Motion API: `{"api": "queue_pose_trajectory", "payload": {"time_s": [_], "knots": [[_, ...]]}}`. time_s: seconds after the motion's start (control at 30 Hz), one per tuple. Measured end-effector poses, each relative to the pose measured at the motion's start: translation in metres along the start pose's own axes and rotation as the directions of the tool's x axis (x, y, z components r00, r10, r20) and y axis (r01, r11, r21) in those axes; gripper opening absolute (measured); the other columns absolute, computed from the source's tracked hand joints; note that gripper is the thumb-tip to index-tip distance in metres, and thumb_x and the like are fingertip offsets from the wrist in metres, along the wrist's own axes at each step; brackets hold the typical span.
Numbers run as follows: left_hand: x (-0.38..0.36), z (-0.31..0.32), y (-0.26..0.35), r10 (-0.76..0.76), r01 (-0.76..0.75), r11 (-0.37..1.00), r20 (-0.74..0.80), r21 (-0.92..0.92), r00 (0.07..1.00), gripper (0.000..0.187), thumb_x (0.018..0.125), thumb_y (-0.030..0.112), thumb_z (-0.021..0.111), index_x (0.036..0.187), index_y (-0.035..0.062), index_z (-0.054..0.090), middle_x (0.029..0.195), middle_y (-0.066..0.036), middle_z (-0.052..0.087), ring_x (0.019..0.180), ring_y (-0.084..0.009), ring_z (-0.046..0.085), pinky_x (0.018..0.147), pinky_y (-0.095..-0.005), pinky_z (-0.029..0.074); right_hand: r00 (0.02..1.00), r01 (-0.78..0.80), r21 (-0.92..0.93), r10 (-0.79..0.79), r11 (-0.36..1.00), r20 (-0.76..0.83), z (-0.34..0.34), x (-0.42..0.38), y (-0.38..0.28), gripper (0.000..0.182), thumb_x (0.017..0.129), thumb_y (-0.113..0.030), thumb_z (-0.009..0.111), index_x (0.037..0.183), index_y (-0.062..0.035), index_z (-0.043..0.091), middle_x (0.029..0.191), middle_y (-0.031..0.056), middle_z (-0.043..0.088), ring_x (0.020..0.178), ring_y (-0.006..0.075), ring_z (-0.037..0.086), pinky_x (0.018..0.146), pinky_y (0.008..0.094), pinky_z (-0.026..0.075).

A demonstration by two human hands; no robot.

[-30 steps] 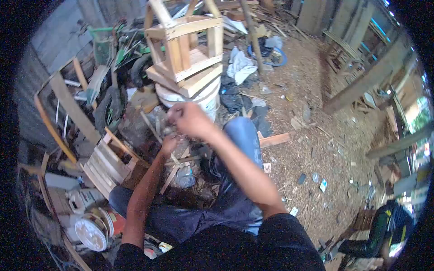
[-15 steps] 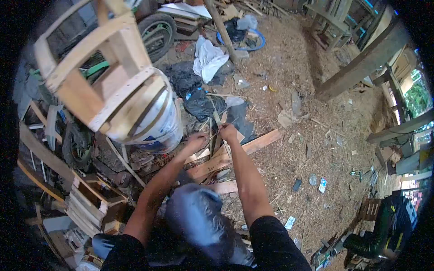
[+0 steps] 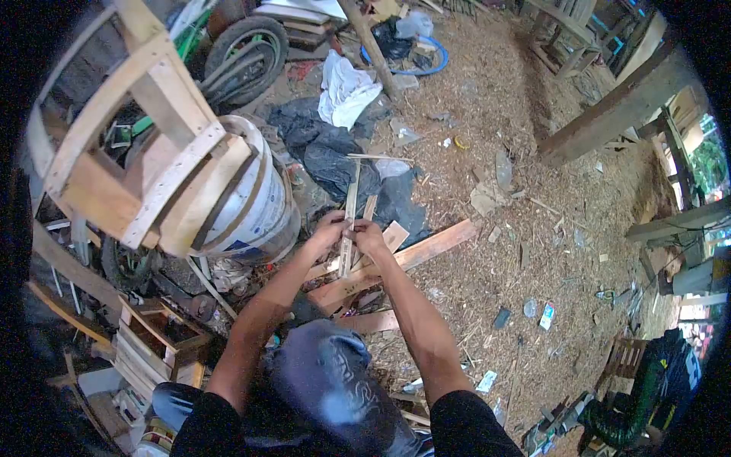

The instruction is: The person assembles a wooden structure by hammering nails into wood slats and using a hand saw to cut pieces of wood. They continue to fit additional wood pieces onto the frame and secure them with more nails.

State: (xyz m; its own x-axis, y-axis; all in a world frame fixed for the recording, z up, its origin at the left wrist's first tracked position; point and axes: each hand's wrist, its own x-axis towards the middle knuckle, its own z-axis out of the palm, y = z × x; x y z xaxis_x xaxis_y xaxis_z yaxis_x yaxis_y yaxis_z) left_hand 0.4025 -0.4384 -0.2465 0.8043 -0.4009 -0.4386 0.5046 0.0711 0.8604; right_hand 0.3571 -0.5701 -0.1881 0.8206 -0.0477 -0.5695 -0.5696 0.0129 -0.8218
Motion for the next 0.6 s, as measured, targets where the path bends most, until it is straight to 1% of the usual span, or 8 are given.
{"api": "queue_pose_trajectory", "payload": {"time_s": [0.03,0.1,0.17,0.23,0.33,0.43,0.53,0.6], "knots": [[-0.009,0.002,0.020,0.113,-0.112,0.992,-0.024,0.060,0.993,0.032,0.085,0.012,0.061,0.114,0.0007,0.053,0.093,-0.010,0.060,0.073,-0.0137,0.057,0.058,-0.0262,0.048,1.000,0.026,-0.003,-0.026,1.000,0.006,0.002,-0.006,-0.004,0.023,0.080,-0.007,0.068,0.101,-0.0024,0.061,0.086,0.0076,0.065,0.081,0.0206,0.064,0.063,0.0313,0.052],[-0.047,0.016,0.086,0.141,-0.134,0.985,-0.061,0.106,0.988,0.038,0.082,0.013,0.067,0.115,0.0013,0.054,0.099,-0.012,0.061,0.082,-0.0170,0.059,0.063,-0.0279,0.049,0.997,0.034,0.403,-0.061,0.914,0.056,0.008,-0.014,-0.014,0.032,0.082,-0.004,0.065,0.111,-0.0051,0.052,0.086,0.0067,0.061,0.074,0.0182,0.062,0.056,0.0295,0.050],[-0.065,0.019,0.128,0.247,-0.217,0.863,-0.007,0.457,0.969,0.040,0.080,0.013,0.069,0.116,0.0019,0.055,0.102,-0.012,0.061,0.085,-0.0185,0.059,0.069,-0.0309,0.050,0.990,0.104,0.531,-0.140,0.841,0.028,0.023,-0.044,-0.054,0.038,0.082,0.001,0.061,0.115,-0.0082,0.044,0.088,0.0065,0.059,0.068,0.0154,0.058,0.052,0.0268,0.046],[-0.064,0.019,0.154,0.286,-0.296,0.882,0.083,0.366,0.955,0.045,0.080,0.015,0.069,0.120,0.0021,0.053,0.108,-0.014,0.060,0.090,-0.0177,0.059,0.074,-0.0310,0.049,0.931,0.363,0.270,-0.339,0.892,-0.132,0.029,-0.060,-0.083,0.038,0.081,0.003,0.061,0.112,-0.0097,0.044,0.090,0.0076,0.058,0.068,0.0143,0.056,0.054,0.0245,0.045],[-0.099,0.041,0.220,0.499,-0.497,0.776,0.106,0.388,0.860,0.041,0.082,0.017,0.066,0.118,0.0025,0.055,0.105,-0.013,0.062,0.088,-0.0168,0.060,0.074,-0.0299,0.048,0.759,0.646,0.167,-0.602,0.745,-0.248,0.039,-0.078,-0.130,0.038,0.078,0.002,0.064,0.109,-0.0091,0.045,0.094,0.0071,0.057,0.076,0.0127,0.053,0.064,0.0239,0.044],[-0.137,0.059,0.297,0.477,-0.479,0.790,0.106,0.382,0.873,0.037,0.085,0.011,0.061,0.119,-0.0012,0.053,0.099,-0.009,0.063,0.088,-0.0152,0.059,0.074,-0.0283,0.048,0.577,0.811,0.087,-0.767,0.579,-0.282,0.045,-0.139,-0.199,0.040,0.077,-0.002,0.067,0.111,-0.0082,0.047,0.098,0.0042,0.057,0.084,0.0128,0.052,0.072,0.0278,0.043],[-0.183,0.061,0.345,0.790,-0.697,0.486,0.075,0.527,0.608,0.029,0.084,0.015,0.061,0.109,0.0002,0.059,0.093,-0.015,0.066,0.085,-0.0203,0.063,0.074,-0.0330,0.049,0.454,0.858,-0.143,-0.858,0.494,-0.239,0.051,-0.189,-0.250,0.038,0.078,-0.008,0.067,0.112,-0.0050,0.051,0.105,0.0068,0.056,0.091,0.0168,0.053,0.080,0.0327,0.044],[-0.216,0.055,0.373,0.845,-0.750,0.439,0.058,0.495,0.532,0.031,0.082,0.010,0.060,0.112,0.0002,0.057,0.098,-0.014,0.065,0.088,-0.0198,0.063,0.078,-0.0325,0.050,0.186,0.930,-0.254,-0.936,0.266,-0.299,0.054,-0.204,-0.288,0.057,0.080,-0.023,0.069,0.124,-0.0001,0.042,0.118,0.0162,0.050,0.103,0.0263,0.051,0.087,0.0353,0.042]]}}
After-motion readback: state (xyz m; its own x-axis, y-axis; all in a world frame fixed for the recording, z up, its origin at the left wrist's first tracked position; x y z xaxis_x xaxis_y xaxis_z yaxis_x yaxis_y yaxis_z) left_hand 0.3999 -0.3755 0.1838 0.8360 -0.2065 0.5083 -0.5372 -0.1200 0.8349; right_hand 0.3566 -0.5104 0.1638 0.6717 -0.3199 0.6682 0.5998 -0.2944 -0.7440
